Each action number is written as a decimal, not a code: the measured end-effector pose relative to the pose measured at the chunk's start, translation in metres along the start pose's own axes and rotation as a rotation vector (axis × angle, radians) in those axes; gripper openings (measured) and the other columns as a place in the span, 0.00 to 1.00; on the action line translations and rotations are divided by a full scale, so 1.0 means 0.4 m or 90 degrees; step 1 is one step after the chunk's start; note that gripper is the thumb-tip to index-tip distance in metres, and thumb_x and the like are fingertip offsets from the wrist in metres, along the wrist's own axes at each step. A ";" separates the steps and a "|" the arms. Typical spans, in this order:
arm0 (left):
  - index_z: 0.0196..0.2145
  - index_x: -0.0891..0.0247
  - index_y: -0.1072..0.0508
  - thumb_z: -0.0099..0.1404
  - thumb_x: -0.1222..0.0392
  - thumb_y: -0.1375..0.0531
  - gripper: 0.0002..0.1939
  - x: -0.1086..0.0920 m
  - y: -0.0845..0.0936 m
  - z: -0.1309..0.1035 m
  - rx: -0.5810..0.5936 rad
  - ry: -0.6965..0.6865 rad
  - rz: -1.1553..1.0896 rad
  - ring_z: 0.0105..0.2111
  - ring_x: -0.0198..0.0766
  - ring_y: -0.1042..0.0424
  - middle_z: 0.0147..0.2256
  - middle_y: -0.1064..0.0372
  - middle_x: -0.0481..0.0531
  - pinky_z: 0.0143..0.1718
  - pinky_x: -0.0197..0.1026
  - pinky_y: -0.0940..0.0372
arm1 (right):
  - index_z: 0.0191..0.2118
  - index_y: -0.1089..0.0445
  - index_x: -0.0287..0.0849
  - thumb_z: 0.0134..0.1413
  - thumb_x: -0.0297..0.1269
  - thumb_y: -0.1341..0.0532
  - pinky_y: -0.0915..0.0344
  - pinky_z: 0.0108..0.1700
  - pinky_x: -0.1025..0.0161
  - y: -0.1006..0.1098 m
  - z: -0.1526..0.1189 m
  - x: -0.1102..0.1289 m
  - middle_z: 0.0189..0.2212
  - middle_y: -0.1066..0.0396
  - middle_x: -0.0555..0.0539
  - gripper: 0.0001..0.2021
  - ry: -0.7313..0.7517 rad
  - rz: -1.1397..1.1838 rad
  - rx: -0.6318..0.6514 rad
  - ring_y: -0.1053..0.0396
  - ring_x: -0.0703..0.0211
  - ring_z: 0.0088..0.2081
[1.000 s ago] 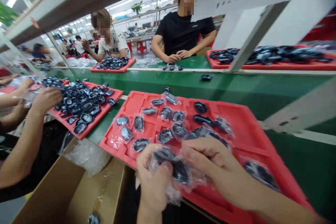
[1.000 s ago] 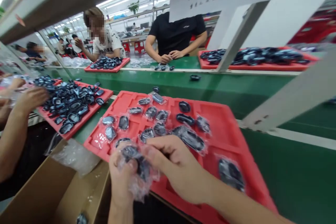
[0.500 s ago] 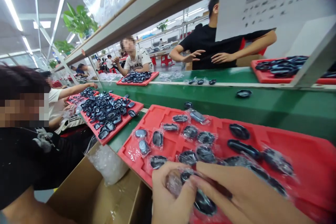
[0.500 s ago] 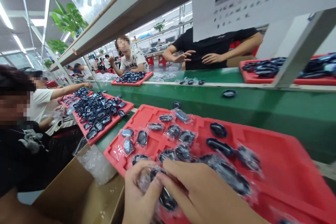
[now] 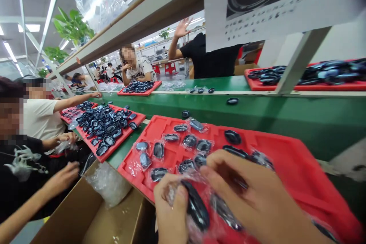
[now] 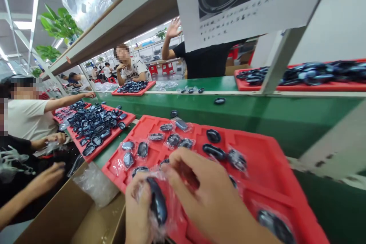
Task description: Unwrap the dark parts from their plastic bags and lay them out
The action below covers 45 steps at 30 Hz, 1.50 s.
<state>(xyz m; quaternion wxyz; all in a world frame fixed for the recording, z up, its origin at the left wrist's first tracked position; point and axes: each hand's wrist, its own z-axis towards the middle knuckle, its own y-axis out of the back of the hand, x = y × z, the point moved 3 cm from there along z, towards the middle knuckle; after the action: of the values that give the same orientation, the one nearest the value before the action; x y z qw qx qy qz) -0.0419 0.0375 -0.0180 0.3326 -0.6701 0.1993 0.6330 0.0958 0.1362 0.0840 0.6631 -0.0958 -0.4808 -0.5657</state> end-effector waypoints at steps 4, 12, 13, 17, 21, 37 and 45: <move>0.32 0.57 0.21 0.57 0.41 0.28 0.17 -0.017 -0.015 0.003 -0.091 -0.095 -0.003 0.36 0.48 0.24 0.34 0.23 0.54 0.41 0.47 0.28 | 0.38 0.27 0.53 0.66 0.43 0.44 0.29 0.27 0.53 -0.013 -0.024 0.032 0.31 0.22 0.44 0.09 0.185 -0.156 0.006 0.24 0.47 0.29; 0.22 0.61 0.38 0.58 0.43 0.30 0.26 -0.030 -0.007 0.047 -0.099 -0.087 0.017 0.40 0.46 0.22 0.39 0.21 0.57 0.44 0.43 0.30 | 0.42 0.25 0.43 0.68 0.37 0.46 0.34 0.31 0.63 0.029 0.077 -0.103 0.27 0.21 0.48 0.12 -0.079 -0.219 -0.065 0.25 0.56 0.27; 0.24 0.61 0.38 0.57 0.43 0.29 0.25 -0.032 -0.004 0.053 -0.084 -0.068 0.013 0.42 0.47 0.21 0.39 0.21 0.57 0.46 0.43 0.30 | 0.44 0.25 0.42 0.67 0.36 0.45 0.34 0.33 0.63 0.050 0.115 -0.140 0.26 0.22 0.48 0.11 -0.136 -0.262 -0.065 0.25 0.56 0.27; 0.38 0.60 0.30 0.56 0.46 0.29 0.21 -0.041 0.004 0.065 -0.034 0.011 -0.007 0.38 0.43 0.22 0.39 0.22 0.53 0.42 0.41 0.30 | 0.49 0.24 0.34 0.64 0.30 0.41 0.32 0.39 0.64 0.123 0.253 -0.310 0.26 0.22 0.45 0.12 -0.398 -0.390 0.028 0.24 0.56 0.28; 0.37 0.63 0.23 0.53 0.48 0.31 0.18 -0.039 0.022 0.076 -0.055 0.025 0.008 0.37 0.43 0.24 0.37 0.23 0.53 0.38 0.39 0.32 | 0.54 0.27 0.28 0.64 0.28 0.42 0.30 0.41 0.62 0.143 0.309 -0.389 0.34 0.19 0.37 0.16 -0.435 -0.431 0.044 0.21 0.53 0.33; 0.22 0.62 0.34 0.55 0.47 0.28 0.22 -0.076 0.020 0.059 -0.060 -0.082 0.029 0.29 0.37 0.30 0.29 0.26 0.50 0.33 0.36 0.36 | 0.51 0.28 0.31 0.63 0.25 0.47 0.32 0.49 0.57 -0.005 0.312 -0.318 0.44 0.23 0.30 0.15 -0.254 -0.453 0.149 0.24 0.45 0.47; 0.44 0.65 0.19 0.56 0.51 0.30 0.21 -0.074 0.054 0.074 -0.025 -0.091 0.068 0.22 0.32 0.38 0.22 0.35 0.43 0.27 0.33 0.39 | 0.41 0.35 0.43 0.65 0.38 0.46 0.39 0.29 0.67 -0.056 0.110 -0.049 0.25 0.33 0.54 0.06 -0.129 0.104 0.174 0.35 0.63 0.26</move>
<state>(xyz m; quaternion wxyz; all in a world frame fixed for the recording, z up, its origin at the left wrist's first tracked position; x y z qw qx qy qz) -0.0816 0.0386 0.0076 0.2985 -0.6180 0.1985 0.6997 0.0555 0.1710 0.0828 0.6616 -0.0997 -0.6084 -0.4268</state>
